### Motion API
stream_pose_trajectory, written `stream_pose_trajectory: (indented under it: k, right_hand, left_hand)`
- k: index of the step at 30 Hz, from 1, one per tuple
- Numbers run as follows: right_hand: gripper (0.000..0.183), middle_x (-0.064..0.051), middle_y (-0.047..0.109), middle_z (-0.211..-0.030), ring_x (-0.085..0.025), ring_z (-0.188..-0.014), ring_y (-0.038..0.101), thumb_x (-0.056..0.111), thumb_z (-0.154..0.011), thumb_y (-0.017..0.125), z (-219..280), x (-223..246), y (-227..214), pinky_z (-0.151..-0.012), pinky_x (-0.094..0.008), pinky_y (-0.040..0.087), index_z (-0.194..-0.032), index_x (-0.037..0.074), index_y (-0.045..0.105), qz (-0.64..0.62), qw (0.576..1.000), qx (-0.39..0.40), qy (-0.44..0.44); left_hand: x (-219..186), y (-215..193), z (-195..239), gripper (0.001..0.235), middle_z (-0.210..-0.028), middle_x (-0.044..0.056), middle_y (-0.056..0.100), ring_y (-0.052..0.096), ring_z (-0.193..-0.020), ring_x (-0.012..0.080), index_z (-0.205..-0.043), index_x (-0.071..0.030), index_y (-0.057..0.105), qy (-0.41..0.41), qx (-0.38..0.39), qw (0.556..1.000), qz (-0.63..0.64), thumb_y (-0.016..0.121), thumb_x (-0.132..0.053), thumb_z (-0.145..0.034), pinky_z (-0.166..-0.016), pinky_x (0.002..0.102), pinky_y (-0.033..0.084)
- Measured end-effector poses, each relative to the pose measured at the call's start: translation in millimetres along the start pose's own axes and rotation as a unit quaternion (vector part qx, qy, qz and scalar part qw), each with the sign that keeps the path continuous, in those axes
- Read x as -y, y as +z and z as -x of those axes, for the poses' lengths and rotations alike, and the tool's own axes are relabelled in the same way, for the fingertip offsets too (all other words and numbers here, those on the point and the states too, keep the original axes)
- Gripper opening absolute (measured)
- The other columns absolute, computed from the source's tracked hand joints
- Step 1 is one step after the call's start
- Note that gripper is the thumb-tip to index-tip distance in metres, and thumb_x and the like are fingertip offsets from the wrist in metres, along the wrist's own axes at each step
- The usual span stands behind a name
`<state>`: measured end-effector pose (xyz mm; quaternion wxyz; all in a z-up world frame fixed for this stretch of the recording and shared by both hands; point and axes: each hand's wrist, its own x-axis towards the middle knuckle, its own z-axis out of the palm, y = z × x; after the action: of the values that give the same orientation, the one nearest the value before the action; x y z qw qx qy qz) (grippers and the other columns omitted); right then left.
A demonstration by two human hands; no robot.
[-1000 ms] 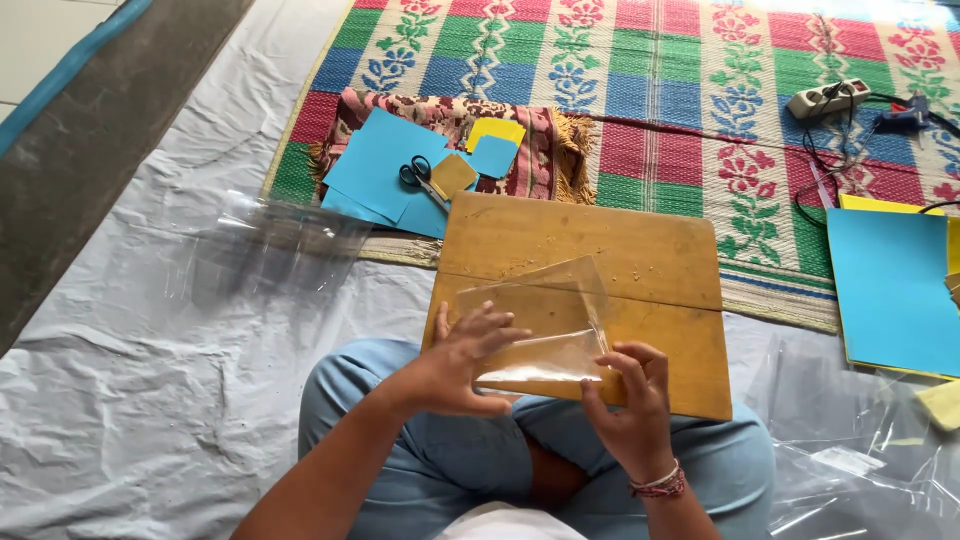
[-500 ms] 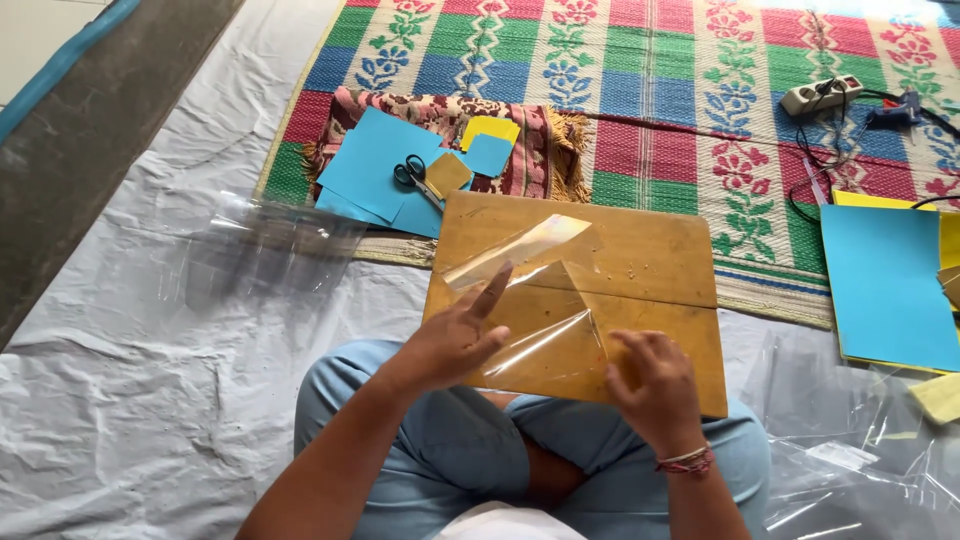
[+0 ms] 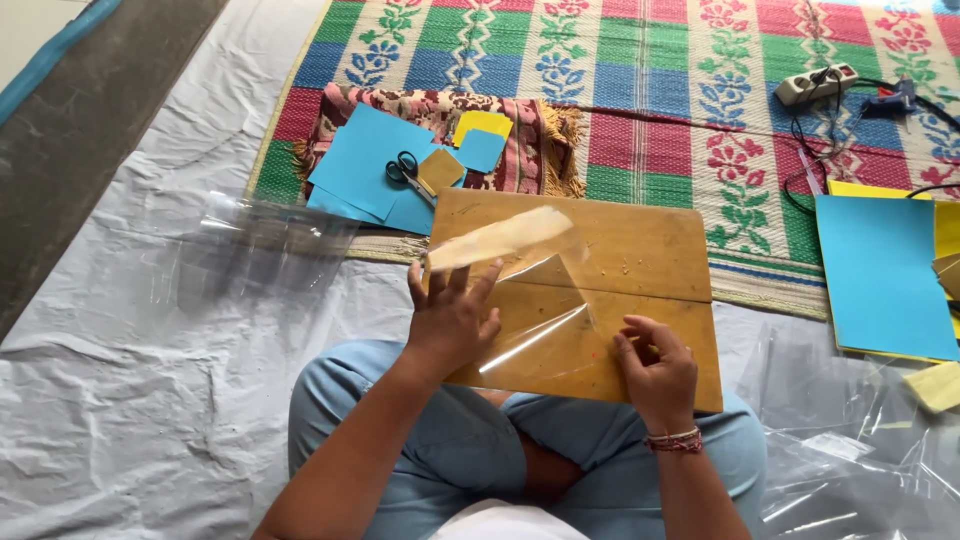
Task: The person is sitting on the floor and arranging thin, transparent plastic sheets on a wooden board.
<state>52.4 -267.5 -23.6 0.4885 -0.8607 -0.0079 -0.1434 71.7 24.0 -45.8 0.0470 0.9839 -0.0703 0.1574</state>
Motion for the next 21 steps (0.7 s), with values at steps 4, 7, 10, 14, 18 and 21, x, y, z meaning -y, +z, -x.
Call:
stream_pose_trajectory:
  k: [4, 7, 10, 14, 18, 21]
  right_hand:
    - [0.028, -0.014, 0.075, -0.098, -0.03, -0.087, 0.072, 0.005, -0.093, 0.075, -7, -9, 0, -0.07, -0.043, 0.061, -0.12, 0.013, 0.075, -0.031, 0.999, -0.012, 0.006]
    - [0.034, -0.015, 0.073, -0.1, -0.025, -0.08, 0.069, 0.001, -0.098, 0.066, -16, -10, -4, -0.07, -0.039, 0.058, -0.131, 0.007, 0.067, -0.047, 0.999, -0.023, -0.003]
    - [0.052, -0.017, 0.07, -0.103, -0.023, -0.079, 0.066, -0.006, -0.099, 0.058, -33, -11, -7, -0.074, -0.035, 0.055, -0.149, 0.003, 0.047, -0.091, 0.995, -0.035, -0.007]
    - [0.058, -0.017, 0.071, -0.103, -0.022, -0.079, 0.066, -0.007, -0.1, 0.061, -53, -21, -8, -0.075, -0.032, 0.055, -0.153, 0.003, 0.04, -0.09, 0.994, -0.052, -0.017]
    - [0.053, -0.016, 0.072, -0.099, -0.023, -0.077, 0.068, -0.003, -0.099, 0.064, -64, -35, 2, -0.07, -0.033, 0.055, -0.149, 0.005, 0.046, -0.065, 0.996, -0.06, -0.029]
    - [0.049, -0.014, 0.072, -0.105, -0.025, -0.079, 0.068, 0.002, -0.099, 0.066, -63, -39, 3, -0.068, -0.034, 0.055, -0.145, 0.009, 0.051, -0.008, 0.997, -0.068, -0.046]
  left_hand:
    - [-9, -22, 2, 0.07, -0.163, 0.012, 0.033, 0.025, -0.147, 0.0383, -0.154, -0.03, 0.047, 0.008, -0.003, 1.0, -0.001, 0.059, -0.05, -0.089, -0.107, 0.075, 0.01]
    - [-17, -27, 8, 0.072, -0.148, 0.01, 0.047, 0.025, -0.144, 0.0366, -0.151, -0.031, 0.05, 0.0, -0.011, 1.0, -0.008, 0.053, -0.066, -0.089, -0.105, 0.077, 0.005]
    - [-25, -34, 15, 0.073, -0.135, 0.013, 0.058, 0.028, -0.146, 0.0395, -0.147, -0.028, 0.055, 0.006, 0.017, 1.0, -0.01, 0.049, -0.072, -0.089, -0.106, 0.08, 0.005]
    - [-36, -41, 25, 0.073, -0.13, 0.015, 0.061, 0.029, -0.147, 0.0394, -0.138, -0.023, 0.063, 0.031, 0.053, 0.998, 0.012, 0.042, -0.075, -0.092, -0.106, 0.082, -0.003]
    - [-41, -44, 27, 0.063, -0.126, 0.019, 0.062, 0.033, -0.146, 0.0417, -0.132, -0.017, 0.068, 0.04, 0.024, 0.999, 0.012, 0.05, -0.065, -0.095, -0.103, 0.084, -0.002]
    - [-39, -50, 25, 0.057, -0.126, 0.018, 0.063, 0.035, -0.145, 0.0419, -0.13, -0.019, 0.07, 0.029, 0.018, 0.999, 0.01, 0.051, -0.061, -0.096, -0.103, 0.085, -0.003]
